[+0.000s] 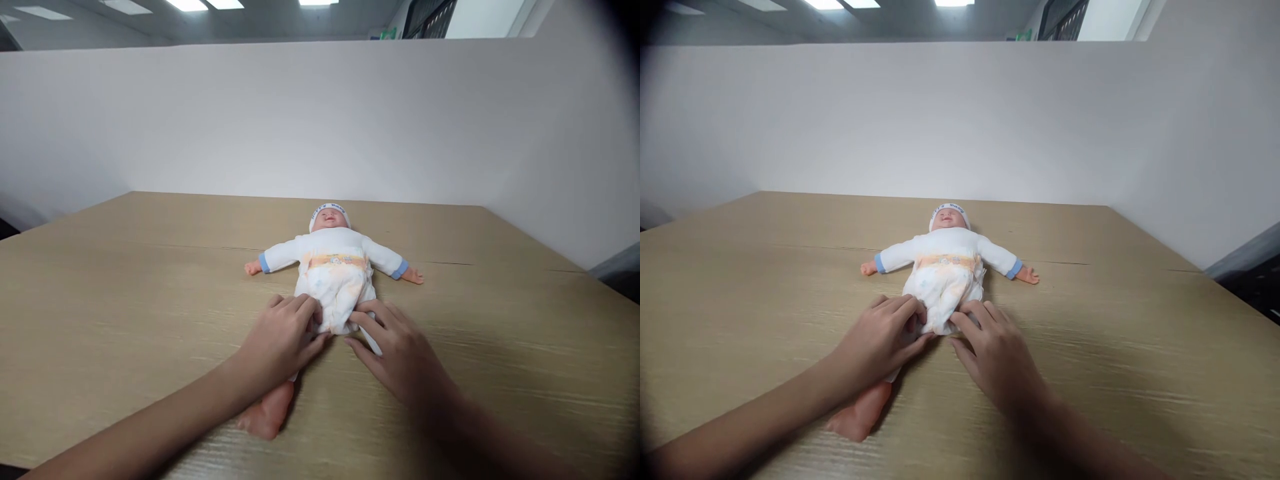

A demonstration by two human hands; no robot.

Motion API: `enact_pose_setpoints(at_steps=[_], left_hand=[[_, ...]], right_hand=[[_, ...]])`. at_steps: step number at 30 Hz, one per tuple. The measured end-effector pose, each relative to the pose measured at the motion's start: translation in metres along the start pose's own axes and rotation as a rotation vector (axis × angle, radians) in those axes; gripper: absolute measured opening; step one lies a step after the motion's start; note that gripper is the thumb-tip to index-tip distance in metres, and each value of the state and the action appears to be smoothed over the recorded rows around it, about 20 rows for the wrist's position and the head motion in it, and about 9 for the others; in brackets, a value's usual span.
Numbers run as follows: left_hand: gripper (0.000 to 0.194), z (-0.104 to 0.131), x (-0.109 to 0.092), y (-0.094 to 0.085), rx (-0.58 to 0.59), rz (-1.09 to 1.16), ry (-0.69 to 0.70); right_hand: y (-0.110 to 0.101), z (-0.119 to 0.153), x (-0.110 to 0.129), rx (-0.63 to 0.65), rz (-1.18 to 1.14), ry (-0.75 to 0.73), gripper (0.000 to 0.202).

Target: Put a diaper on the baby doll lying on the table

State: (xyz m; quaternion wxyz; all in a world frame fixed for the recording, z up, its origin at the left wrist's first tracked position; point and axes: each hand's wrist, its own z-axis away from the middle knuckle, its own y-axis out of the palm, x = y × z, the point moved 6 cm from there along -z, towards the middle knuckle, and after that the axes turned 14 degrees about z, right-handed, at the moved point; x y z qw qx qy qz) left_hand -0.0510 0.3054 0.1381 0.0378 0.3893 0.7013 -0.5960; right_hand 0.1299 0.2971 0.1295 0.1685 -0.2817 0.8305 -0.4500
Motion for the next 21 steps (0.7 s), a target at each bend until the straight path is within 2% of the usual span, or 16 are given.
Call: enact_pose_setpoints(at_steps=[7,13,21], left_hand=[[0.006,-0.001,-0.004,0.002,0.066,0.002,0.106],[0.007,0.001,-0.008,0.001,0.083,-0.009,0.14],[0.039,0.005,-0.007,-0.01,-0.096,-0.116,0.058]], right_hand=[[0.001,-0.002,0.001,0.031,-0.077,0.003,0.027],[0.0,-0.001,-0.001,0.007,-0.091,0.009,0.025],[-0.008,0.0,0.003,-0.116,0.089,0.055,0.015]])
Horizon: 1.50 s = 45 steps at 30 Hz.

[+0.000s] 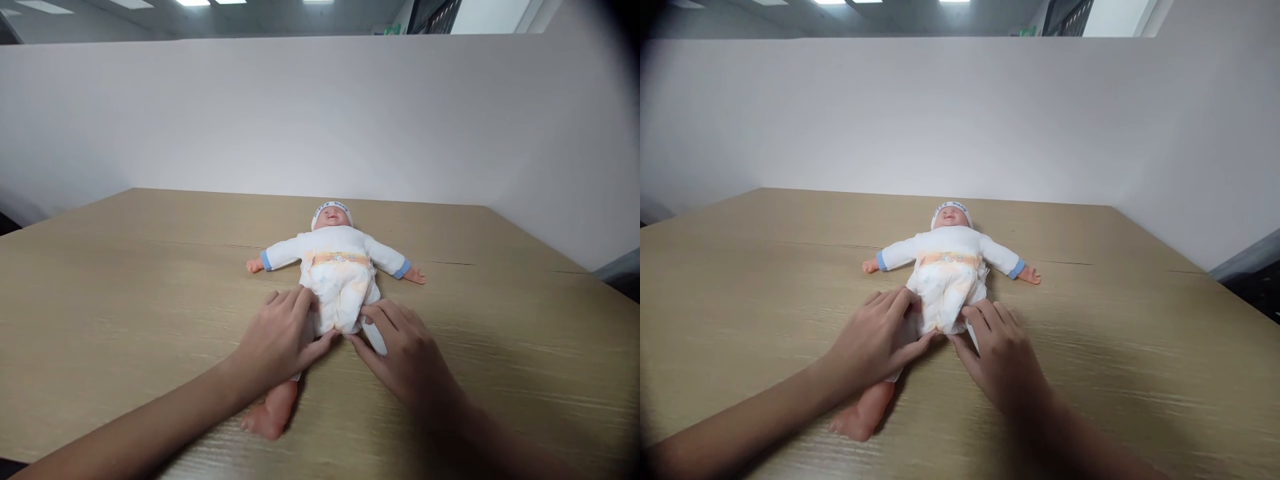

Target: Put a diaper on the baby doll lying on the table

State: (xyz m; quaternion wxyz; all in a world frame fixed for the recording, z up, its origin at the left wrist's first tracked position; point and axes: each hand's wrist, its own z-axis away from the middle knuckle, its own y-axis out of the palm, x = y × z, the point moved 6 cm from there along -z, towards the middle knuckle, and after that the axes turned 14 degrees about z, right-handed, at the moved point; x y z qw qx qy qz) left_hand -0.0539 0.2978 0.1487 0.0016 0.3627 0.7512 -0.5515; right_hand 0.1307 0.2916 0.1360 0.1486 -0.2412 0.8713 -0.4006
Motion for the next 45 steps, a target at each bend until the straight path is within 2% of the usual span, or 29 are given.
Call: enact_pose_setpoints(at_steps=[3,10,17,25,31,36,41,45], left_hand=[[0.038,0.001,-0.001,0.001,0.002,0.01,-0.004],[0.011,0.001,0.001,0.008,0.082,0.217,-0.016],[0.009,0.002,0.004,0.012,0.068,0.313,-0.031],[0.008,0.003,0.001,0.011,0.044,0.308,-0.011],[0.011,0.005,0.002,0.012,0.065,0.307,-0.059],[0.009,0.004,0.002,0.012,0.07,0.357,-0.103],[0.025,0.002,0.005,0.007,0.021,0.394,-0.178],[0.034,0.001,0.004,0.005,0.033,0.366,-0.184]], right_hand=[[-0.001,0.0,0.001,0.007,0.025,-0.015,0.015],[0.004,-0.002,0.0,0.127,-0.155,-0.027,0.013],[0.011,0.0,-0.002,0.228,-0.205,-0.007,0.011],[0.015,-0.005,-0.014,0.259,-0.354,0.209,0.027],[0.017,-0.005,-0.018,0.307,-0.433,0.317,0.028],[0.016,-0.002,-0.02,0.267,-0.391,0.372,0.033],[0.009,0.0,-0.022,0.14,-0.216,0.351,0.039],[0.008,0.0,-0.022,0.116,-0.159,0.316,0.037]])
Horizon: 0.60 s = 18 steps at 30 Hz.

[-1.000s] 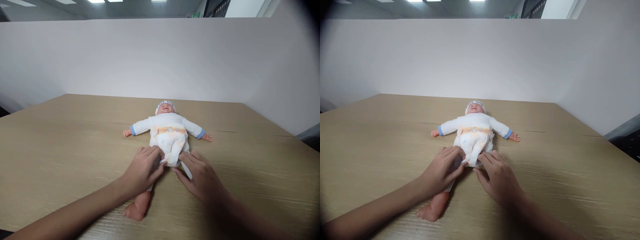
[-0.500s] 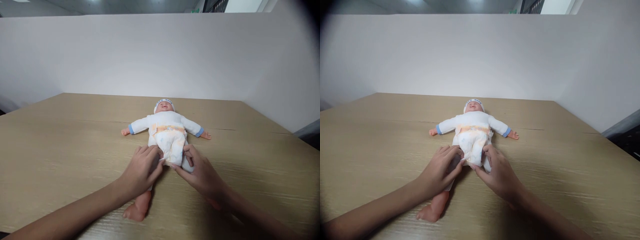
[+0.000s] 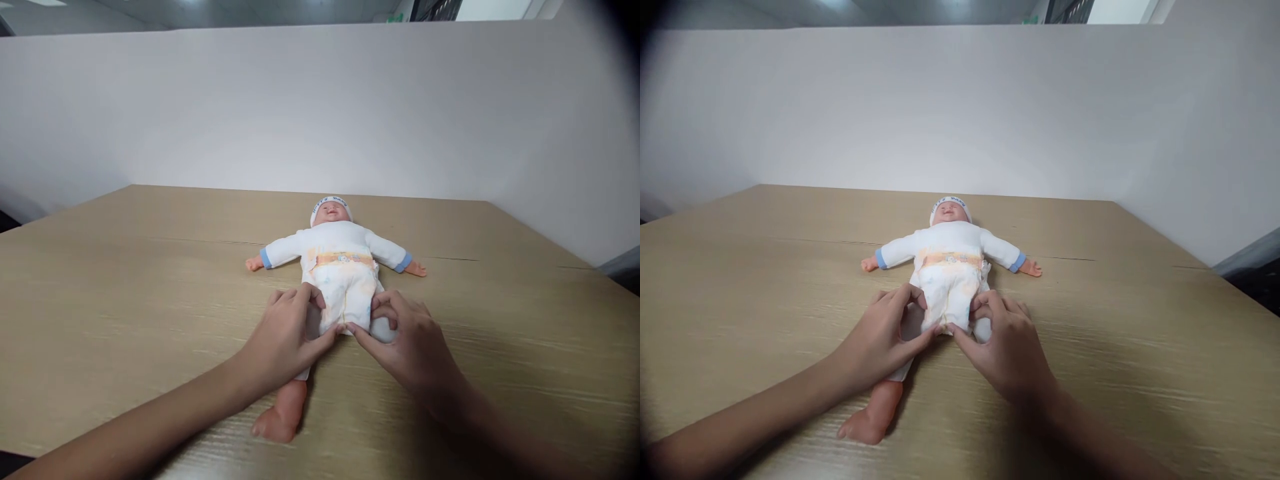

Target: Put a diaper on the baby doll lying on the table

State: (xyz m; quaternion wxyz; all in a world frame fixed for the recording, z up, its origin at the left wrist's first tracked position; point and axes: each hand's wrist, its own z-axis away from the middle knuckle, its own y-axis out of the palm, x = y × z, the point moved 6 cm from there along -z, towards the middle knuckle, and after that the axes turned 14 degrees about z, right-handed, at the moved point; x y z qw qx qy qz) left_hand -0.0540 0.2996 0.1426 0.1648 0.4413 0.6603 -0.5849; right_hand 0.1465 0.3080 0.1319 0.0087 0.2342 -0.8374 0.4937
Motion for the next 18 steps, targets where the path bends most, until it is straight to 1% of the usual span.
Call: enact_pose_setpoints(at_steps=[6,12,15,18], left_hand=[[0.029,-0.0033,-0.0034,-0.0013,0.05,-0.107,0.04],[0.026,-0.0058,-0.0065,-0.0035,0.086,-0.143,0.049],[0.025,-0.0048,-0.0056,-0.0056,0.082,-0.093,0.026],[0.023,-0.0043,-0.0013,-0.0091,0.052,0.048,-0.031]], right_hand=[[-0.0037,-0.0015,0.0018,-0.013,0.022,-0.054,0.03],[-0.0056,-0.0004,0.0051,-0.007,0.071,-0.127,0.023],[-0.0034,-0.001,0.0063,0.051,0.034,-0.151,0.024],[-0.0016,-0.0024,0.0095,0.11,-0.042,-0.18,0.026]])
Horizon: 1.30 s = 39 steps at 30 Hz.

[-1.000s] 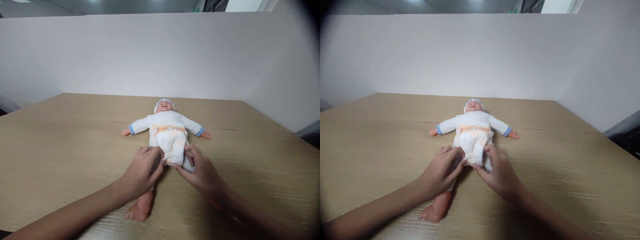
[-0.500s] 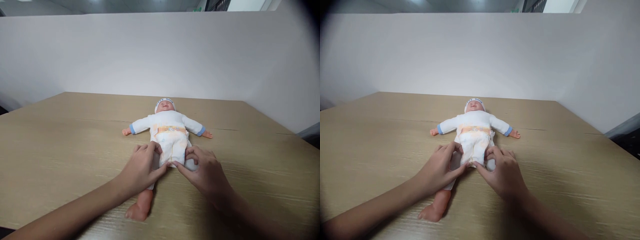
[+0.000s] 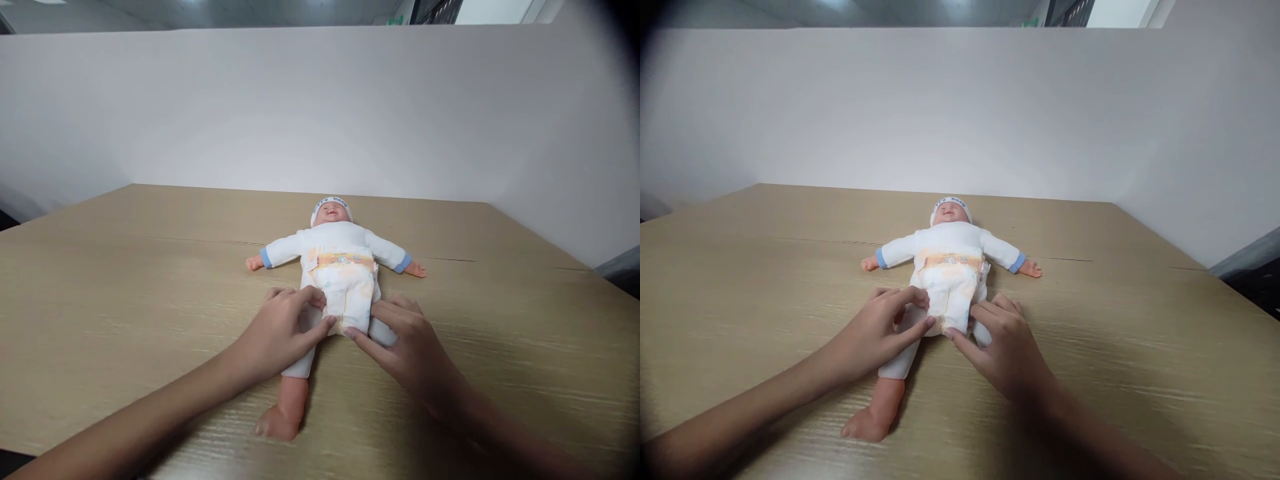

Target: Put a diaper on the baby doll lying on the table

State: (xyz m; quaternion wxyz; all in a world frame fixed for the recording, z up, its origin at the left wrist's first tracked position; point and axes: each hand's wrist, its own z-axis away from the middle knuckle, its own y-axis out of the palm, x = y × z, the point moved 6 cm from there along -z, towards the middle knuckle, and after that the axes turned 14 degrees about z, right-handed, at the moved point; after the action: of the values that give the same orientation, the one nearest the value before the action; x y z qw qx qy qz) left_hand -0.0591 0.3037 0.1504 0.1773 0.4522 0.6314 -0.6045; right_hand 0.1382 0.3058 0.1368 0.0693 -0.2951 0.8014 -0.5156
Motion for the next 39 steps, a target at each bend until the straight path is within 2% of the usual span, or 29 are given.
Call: enact_pose_setpoints(at_steps=[5,10,14,17,19,22,26,29,34,39], left_hand=[[0.029,-0.002,0.014,0.001,-0.038,0.366,-0.095],[0.04,-0.006,0.032,0.006,-0.059,0.648,-0.274],[0.046,-0.006,0.036,0.012,-0.04,0.872,-0.417],[0.046,-0.005,0.04,0.02,-0.057,1.013,-0.434],[0.044,-0.005,0.044,0.024,-0.079,1.046,-0.38],[0.035,-0.006,0.047,0.025,-0.074,0.9,-0.2],[0.02,-0.008,0.037,0.014,-0.033,0.456,0.067],[0.019,-0.009,0.026,0.007,0.044,0.173,0.223],[0.023,-0.008,0.018,0.007,0.096,-0.072,0.388],[0.025,-0.007,0.023,0.006,0.06,-0.232,0.446]], right_hand=[[0.001,-0.001,0.001,0.028,-0.034,0.007,0.026],[0.003,0.001,-0.001,0.042,-0.007,0.012,0.026],[0.004,-0.001,-0.001,0.042,0.013,0.008,0.024],[0.005,-0.002,-0.001,0.038,0.021,0.008,0.022],[0.004,-0.002,-0.002,0.03,0.027,0.011,0.022],[0.004,-0.002,-0.003,0.03,0.032,0.013,0.022],[0.004,-0.002,-0.003,0.02,0.037,0.008,0.022],[0.004,-0.003,-0.002,0.017,0.04,0.005,0.021],[0.005,-0.003,-0.002,0.022,0.042,0.015,0.022],[0.006,-0.001,-0.003,0.014,0.046,0.018,0.022]])
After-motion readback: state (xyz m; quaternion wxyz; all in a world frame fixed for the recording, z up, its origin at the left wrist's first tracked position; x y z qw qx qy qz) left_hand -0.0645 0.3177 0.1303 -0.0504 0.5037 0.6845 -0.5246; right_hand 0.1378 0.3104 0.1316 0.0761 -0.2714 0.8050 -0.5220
